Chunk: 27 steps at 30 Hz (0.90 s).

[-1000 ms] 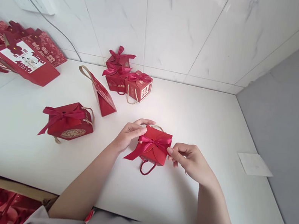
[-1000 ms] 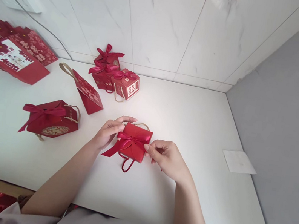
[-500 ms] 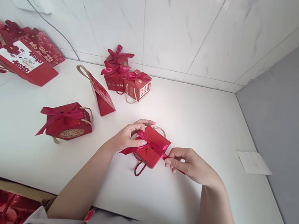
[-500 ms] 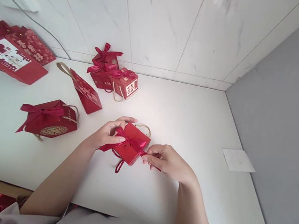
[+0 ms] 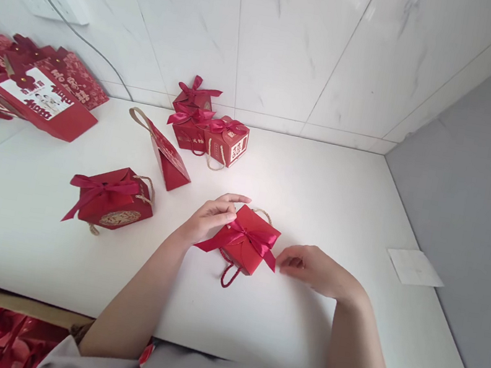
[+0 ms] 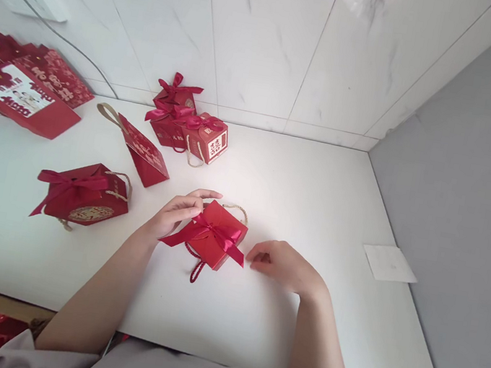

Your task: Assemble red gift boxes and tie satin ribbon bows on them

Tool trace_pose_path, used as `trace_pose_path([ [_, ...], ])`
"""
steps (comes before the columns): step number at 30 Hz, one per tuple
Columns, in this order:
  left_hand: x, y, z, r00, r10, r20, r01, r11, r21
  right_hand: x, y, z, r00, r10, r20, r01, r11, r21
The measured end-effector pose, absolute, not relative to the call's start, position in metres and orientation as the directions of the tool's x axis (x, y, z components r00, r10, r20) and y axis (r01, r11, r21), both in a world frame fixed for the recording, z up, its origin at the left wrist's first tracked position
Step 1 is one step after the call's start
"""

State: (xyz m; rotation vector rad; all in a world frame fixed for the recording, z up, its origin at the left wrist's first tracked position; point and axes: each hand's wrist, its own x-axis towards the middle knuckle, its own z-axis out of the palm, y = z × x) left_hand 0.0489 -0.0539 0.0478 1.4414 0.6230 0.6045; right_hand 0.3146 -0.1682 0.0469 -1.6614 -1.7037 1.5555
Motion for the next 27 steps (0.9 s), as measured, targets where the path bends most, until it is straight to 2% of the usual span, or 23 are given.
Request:
trace_pose_path([
  [4, 0.036, -0.053, 0.063, 0.745, 0.666, -0.044, 0.144, -0.096, 0.985, 0.315, -0.164, 0.057, -0.105, 0.958, -0.265, 0.377, -0.209, -0.903],
  [7, 0.024, -0.058, 0.079, 0.606, 0.794, -0.056, 0.341, -0.196, 0.92, 0.31, -0.162, 0.066, -0.057, 0.983, -0.175, 0.301, -0.15, -0.942],
  [10, 0.014, -0.071, 0.089, 0.406, 0.906, -0.122, 0.566, -0.144, 0.812, 0.304, -0.16, 0.074, -0.114, 0.979, -0.169, 0.319, -0.125, -0.939],
  [13, 0.009, -0.09, 0.087, 0.344, 0.911, -0.227, 0.622, -0.039, 0.782, 0.298, -0.157, 0.079, -0.196, 0.97, -0.146, 0.29, -0.085, -0.953],
  [16, 0.008, -0.109, 0.075, 0.339, 0.891, -0.301, 0.564, 0.064, 0.823, 0.294, -0.152, 0.081, -0.27, 0.958, -0.094, 0.234, -0.03, -0.972],
  [20, 0.015, -0.127, 0.058, 0.353, 0.85, -0.392, 0.358, 0.264, 0.896, 0.289, -0.143, 0.08, -0.364, 0.926, -0.105, 0.159, -0.049, -0.986],
  [23, 0.021, -0.135, 0.054, 0.374, 0.831, -0.412, 0.188, 0.367, 0.911, 0.285, -0.135, 0.081, -0.435, 0.894, -0.103, 0.082, -0.075, -0.994],
  [27, 0.024, -0.14, 0.05, 0.413, 0.818, -0.4, 0.01, 0.436, 0.9, 0.283, -0.123, 0.08, -0.44, 0.89, -0.115, 0.07, -0.093, -0.993],
])
